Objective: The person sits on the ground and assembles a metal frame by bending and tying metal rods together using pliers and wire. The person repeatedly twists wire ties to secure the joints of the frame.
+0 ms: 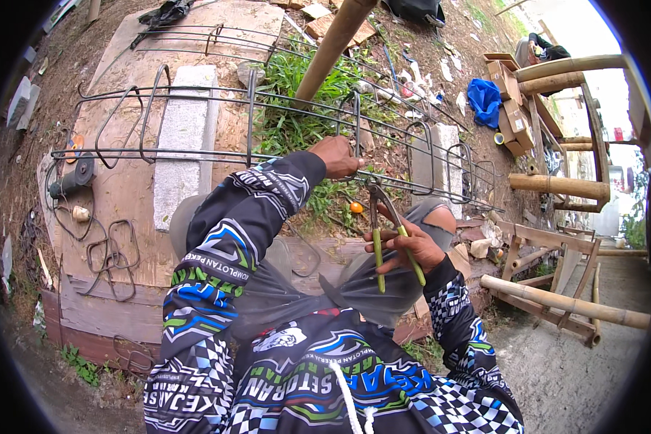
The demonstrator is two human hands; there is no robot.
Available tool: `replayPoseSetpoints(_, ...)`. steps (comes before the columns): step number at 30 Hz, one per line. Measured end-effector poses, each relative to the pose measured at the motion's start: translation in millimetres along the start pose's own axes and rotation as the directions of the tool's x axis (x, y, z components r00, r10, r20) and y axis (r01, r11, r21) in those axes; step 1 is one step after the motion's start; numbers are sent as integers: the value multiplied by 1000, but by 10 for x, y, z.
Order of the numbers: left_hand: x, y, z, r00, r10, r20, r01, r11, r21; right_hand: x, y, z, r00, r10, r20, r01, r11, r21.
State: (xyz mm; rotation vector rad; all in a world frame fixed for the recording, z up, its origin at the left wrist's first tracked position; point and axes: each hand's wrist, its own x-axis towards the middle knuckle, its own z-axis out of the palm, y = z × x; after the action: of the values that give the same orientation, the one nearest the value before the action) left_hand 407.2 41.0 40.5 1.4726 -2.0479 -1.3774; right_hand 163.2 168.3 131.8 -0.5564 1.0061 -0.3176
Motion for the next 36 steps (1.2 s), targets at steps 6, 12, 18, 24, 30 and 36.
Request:
replayPoseSetpoints(6, -54, 54, -53, 1000, 14, -17, -14, 1000, 13, 23, -592, 73, 969, 247, -6, -236, 916, -325)
replayPoseSetpoints(12, -68, 75, -55, 999, 13, -31, -13, 1000, 14, 63, -927, 58, 942, 335, 0, -289, 812, -508)
replayPoseSetpoints(18, 7, -17, 10, 998, 11, -54, -11, 1000, 12, 134, -1046, 98, 951, 308, -26, -251, 719, -648)
replayPoseSetpoints(24, -71, 72, -54, 999, 3, -53, -2, 1000, 5, 168, -858, 9, 972, 233, -4, -185, 761, -622)
replayPoseSetpoints(30, -65, 60, -19, 998, 3, -57, -4, 1000, -17, 298, -88, -246, 986, 91, 142, -68, 985, -159)
replayPoseSetpoints(36, 8, -36, 34, 999, -25, -48, 25, 1000, -15, 129, -627, 193, 977, -187, -103, -76, 147, -986)
